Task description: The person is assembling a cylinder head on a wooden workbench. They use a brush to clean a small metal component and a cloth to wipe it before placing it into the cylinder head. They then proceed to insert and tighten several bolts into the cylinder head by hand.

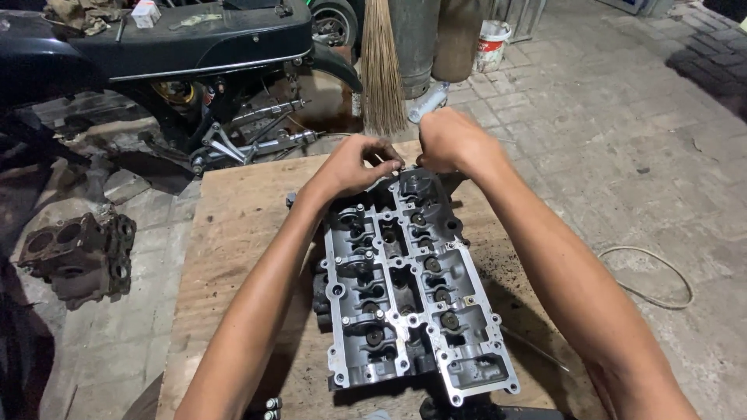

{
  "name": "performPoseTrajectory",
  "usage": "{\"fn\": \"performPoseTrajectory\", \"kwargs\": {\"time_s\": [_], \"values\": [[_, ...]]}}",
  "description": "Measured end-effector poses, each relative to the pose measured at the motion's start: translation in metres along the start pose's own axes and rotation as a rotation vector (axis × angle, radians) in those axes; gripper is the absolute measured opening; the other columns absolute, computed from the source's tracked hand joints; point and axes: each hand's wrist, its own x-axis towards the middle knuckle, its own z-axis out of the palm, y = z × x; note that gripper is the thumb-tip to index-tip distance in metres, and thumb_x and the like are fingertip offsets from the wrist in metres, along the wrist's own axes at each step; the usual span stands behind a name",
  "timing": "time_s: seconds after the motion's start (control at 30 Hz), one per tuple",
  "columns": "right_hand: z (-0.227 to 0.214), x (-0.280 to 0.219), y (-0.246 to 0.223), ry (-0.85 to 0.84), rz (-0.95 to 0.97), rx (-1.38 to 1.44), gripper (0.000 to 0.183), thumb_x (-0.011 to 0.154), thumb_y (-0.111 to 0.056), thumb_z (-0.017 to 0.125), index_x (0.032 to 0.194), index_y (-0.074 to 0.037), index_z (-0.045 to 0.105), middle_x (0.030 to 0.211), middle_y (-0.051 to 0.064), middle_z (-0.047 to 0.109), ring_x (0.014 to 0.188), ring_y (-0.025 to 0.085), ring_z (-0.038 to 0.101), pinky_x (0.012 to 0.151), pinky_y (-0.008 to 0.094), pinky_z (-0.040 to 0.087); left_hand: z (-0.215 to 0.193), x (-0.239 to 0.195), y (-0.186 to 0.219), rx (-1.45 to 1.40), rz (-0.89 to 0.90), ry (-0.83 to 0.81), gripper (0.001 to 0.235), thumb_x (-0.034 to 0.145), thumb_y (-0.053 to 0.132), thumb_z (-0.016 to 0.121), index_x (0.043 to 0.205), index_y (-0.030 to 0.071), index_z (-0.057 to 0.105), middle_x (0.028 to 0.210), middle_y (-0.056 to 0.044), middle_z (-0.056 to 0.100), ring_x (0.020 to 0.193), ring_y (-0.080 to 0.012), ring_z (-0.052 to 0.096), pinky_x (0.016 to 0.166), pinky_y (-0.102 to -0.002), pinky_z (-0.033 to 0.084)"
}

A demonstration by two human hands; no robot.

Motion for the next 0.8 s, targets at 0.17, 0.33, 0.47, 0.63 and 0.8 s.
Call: {"fn": "performPoseTrajectory", "kwargs": {"time_s": [0.17,0.33,0.47,0.63,0.8], "values": [[-0.025,-0.021,-0.029,-0.029,-0.069,0.0,0.024,0.08,-0.012,0.071,0.095,0.006,0.076,0.103,0.032,0.073,0.102,0.049,0.071,0.08,0.055,0.061,0.008,0.001,-0.011,0.02,-0.046,0.024,0.012,0.077,0.026,0.075,0.088,0.024,0.078,0.081,0.002,0.078,0.087,-0.018,0.077,0.085,-0.034,0.057],[-0.005,-0.015,-0.029,0.026,-0.1,0.141,0.024,0.084,-0.02,0.072,0.09,0.002,0.078,0.095,0.031,0.074,0.097,0.049,0.072,0.077,0.054,0.059,0.011,0.001,-0.02,0.108,-0.059,0.009,0.021,0.071,0.026,0.077,0.091,0.019,0.079,0.083,-0.003,0.079,0.089,-0.0244,0.077,0.087,-0.039,0.056],[0.0,-0.008,-0.029,0.069,-0.115,0.106,0.025,0.08,-0.022,0.076,0.088,0.002,0.077,0.091,0.031,0.073,0.094,0.051,0.072,0.073,0.055,0.06,0.014,0.004,-0.019,0.12,-0.075,-0.004,0.024,0.069,0.03,0.078,0.091,0.022,0.08,0.083,-0.001,0.079,0.09,-0.0231,0.077,0.087,-0.038,0.057],[0.009,0.004,-0.025,0.085,-0.083,0.025,0.018,0.077,-0.022,0.079,0.078,-0.004,0.08,0.087,0.029,0.074,0.091,0.05,0.073,0.071,0.054,0.061,0.015,0.005,-0.016,0.118,-0.09,-0.01,0.026,0.069,0.033,0.079,0.092,0.023,0.08,0.084,0.0,0.079,0.091,-0.0234,0.077,0.087,-0.039,0.057],[-0.005,-0.002,-0.032,0.005,-0.113,0.069,0.03,0.076,-0.018,0.077,0.092,0.007,0.076,0.096,0.034,0.072,0.099,0.053,0.069,0.078,0.058,0.06,0.016,0.007,-0.019,0.128,-0.096,0.003,0.023,0.071,0.032,0.078,0.091,0.02,0.08,0.084,-0.004,0.079,0.091,-0.0277,0.076,0.085,-0.042,0.056]]}}
